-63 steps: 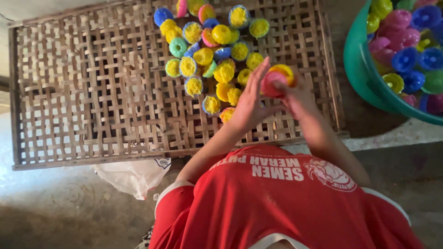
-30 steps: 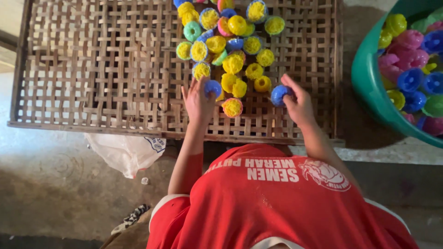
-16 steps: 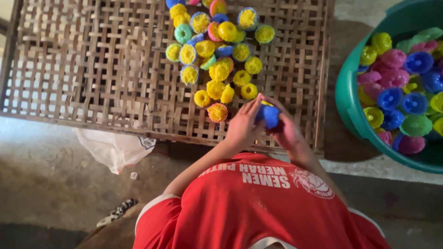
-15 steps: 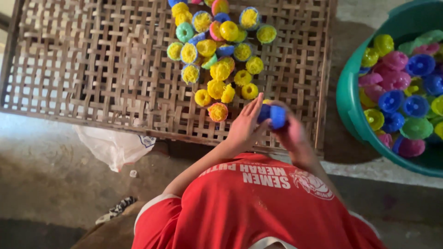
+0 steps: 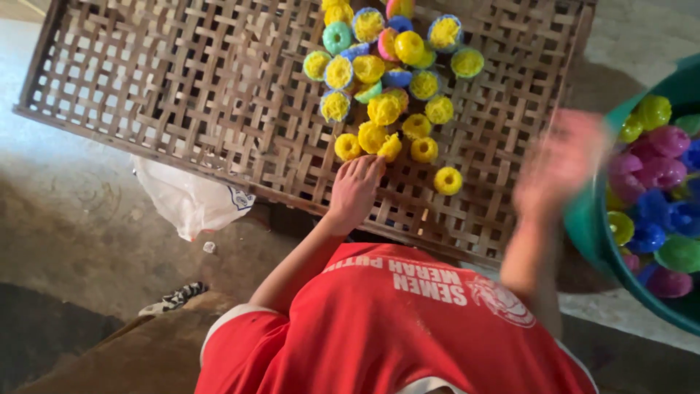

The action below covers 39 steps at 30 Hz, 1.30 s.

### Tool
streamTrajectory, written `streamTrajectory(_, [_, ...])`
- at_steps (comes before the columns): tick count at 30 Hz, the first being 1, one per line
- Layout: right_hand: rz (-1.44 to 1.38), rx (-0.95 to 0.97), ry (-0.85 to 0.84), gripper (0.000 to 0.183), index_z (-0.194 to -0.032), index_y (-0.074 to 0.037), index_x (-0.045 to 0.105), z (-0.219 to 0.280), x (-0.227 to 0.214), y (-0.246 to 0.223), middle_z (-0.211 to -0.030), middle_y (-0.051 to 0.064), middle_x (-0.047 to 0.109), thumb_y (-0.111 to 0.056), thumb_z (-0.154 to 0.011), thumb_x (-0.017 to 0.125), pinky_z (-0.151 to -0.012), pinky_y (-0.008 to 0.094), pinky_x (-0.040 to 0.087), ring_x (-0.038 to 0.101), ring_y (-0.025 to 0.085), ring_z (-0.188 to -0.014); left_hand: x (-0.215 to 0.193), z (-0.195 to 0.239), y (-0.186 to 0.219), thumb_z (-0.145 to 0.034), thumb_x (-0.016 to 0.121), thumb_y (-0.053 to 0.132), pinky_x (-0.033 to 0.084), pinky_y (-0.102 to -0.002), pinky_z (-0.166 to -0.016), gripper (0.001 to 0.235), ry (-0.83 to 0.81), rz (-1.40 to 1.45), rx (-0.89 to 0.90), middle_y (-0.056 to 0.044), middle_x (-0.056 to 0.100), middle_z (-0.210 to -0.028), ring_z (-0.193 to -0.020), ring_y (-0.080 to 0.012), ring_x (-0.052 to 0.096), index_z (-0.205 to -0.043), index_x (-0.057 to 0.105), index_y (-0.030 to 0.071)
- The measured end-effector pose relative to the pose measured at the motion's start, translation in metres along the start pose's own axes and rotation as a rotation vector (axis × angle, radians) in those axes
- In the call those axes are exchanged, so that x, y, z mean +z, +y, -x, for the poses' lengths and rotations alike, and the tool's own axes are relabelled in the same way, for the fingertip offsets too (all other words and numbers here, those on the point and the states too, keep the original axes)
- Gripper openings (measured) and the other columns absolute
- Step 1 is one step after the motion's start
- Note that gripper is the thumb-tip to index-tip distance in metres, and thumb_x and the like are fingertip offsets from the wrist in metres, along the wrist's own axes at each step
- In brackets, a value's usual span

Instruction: The person pours colorful plastic flower-shaped objects from a basket onto a woven tray, then arranges them into neat rows. The person handles the objects by hand, moving them from a green basin and the basket to the tray, and organizes them systematically.

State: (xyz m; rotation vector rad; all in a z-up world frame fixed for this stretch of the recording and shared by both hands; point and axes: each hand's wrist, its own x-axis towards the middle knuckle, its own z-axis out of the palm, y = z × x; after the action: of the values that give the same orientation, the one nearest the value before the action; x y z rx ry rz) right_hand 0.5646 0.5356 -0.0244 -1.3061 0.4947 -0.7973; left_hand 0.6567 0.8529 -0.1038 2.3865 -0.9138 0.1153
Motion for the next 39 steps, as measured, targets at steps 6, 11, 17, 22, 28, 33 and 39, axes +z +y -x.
streamTrajectory(6, [0.988, -0.838, -0.868, 0.045, -0.123, -0.011, 0.071, 0.006, 0.169, 0.092, -0.128, 0.009, 0.066, 0.005, -0.081, 0.07, -0.102, 0.046, 0.053, 0.063, 0.03, -0.12, -0.017, -0.015, -0.03, -0.088, 0.069, 0.014, 0.055, -0.047, -0.082, 0.047, -0.108, 0.374, -0.213, -0.014, 0.063, -0.126, -0.103, -0.0383, 0.066, -0.133, 0.056, 0.009])
streamTrajectory(11, [0.996, -0.676, -0.85, 0.043, -0.125, -0.01, 0.066, -0.005, 0.192, 0.102, -0.119, 0.007, 0.067, 0.003, -0.084, 0.072, -0.093, 0.045, 0.055, 0.065, 0.029, -0.112, -0.061, -0.016, -0.069, -0.079, 0.071, 0.01, 0.057, -0.045, -0.076, 0.044, -0.136, 0.467, -0.301, -0.017, 0.067, -0.115, -0.095, -0.039, 0.07, -0.121, 0.062, 0.012])
streamTrajectory(17, [0.778, -0.198, -0.241, 0.039, -0.132, -0.009, 0.061, -0.023, 0.118, 0.085, -0.134, 0.019, 0.056, 0.0, -0.095, 0.066, -0.085, 0.035, 0.064, 0.066, 0.033, -0.115, -0.088, -0.034, -0.095, -0.088, 0.071, 0.015, 0.057, -0.043, -0.078, 0.036, -0.273, 0.229, -0.367, -0.013, 0.072, -0.113, -0.093, -0.033, 0.072, -0.123, 0.063, 0.014])
streamTrajectory(22, [1.149, -0.094, -0.253, 0.051, -0.139, -0.009, 0.068, -0.009, 0.033, 0.082, -0.132, 0.021, 0.066, 0.005, -0.09, 0.064, -0.1, 0.043, 0.054, 0.063, 0.034, -0.12, -0.093, -0.043, -0.103, -0.086, 0.074, 0.02, 0.057, -0.043, -0.08, 0.041, -0.296, 0.183, -0.476, -0.01, 0.075, -0.107, -0.095, -0.0308, 0.073, -0.126, 0.067, 0.022])
streamTrajectory(28, [0.131, 0.391, -0.244, 0.05, -0.145, -0.007, 0.057, 0.015, 0.048, 0.042, -0.135, 0.009, 0.066, -0.012, -0.095, 0.056, -0.099, 0.037, 0.058, 0.066, 0.022, -0.118, -0.097, -0.079, -0.08, -0.084, 0.075, 0.019, 0.057, -0.042, -0.084, 0.048, -0.156, 0.175, -0.328, -0.008, 0.074, -0.117, -0.103, -0.0314, 0.072, -0.13, 0.066, 0.023])
streamTrajectory(33, [0.027, 0.611, -0.416, 0.05, -0.144, -0.014, 0.052, 0.071, 0.111, 0.018, -0.136, 0.002, 0.062, -0.016, -0.094, 0.048, -0.085, 0.035, 0.061, 0.067, 0.017, -0.114, -0.06, -0.081, -0.005, -0.079, 0.078, 0.021, 0.055, -0.04, -0.091, 0.065, -0.423, 0.473, -0.054, -0.014, 0.069, -0.129, -0.111, -0.0346, 0.068, -0.141, 0.059, 0.012])
streamTrajectory(39, [0.068, 0.31, 0.013, 0.043, -0.129, -0.008, 0.064, 0.055, 0.021, 0.003, -0.118, 0.008, 0.067, -0.01, -0.087, 0.054, -0.056, 0.022, 0.039, 0.057, 0.01, -0.078, -0.038, -0.09, -0.013, -0.087, 0.082, 0.028, 0.052, -0.043, -0.098, 0.069, -0.374, 0.643, 0.132, -0.024, 0.061, -0.135, -0.123, -0.0382, 0.061, -0.142, 0.052, 0.0])
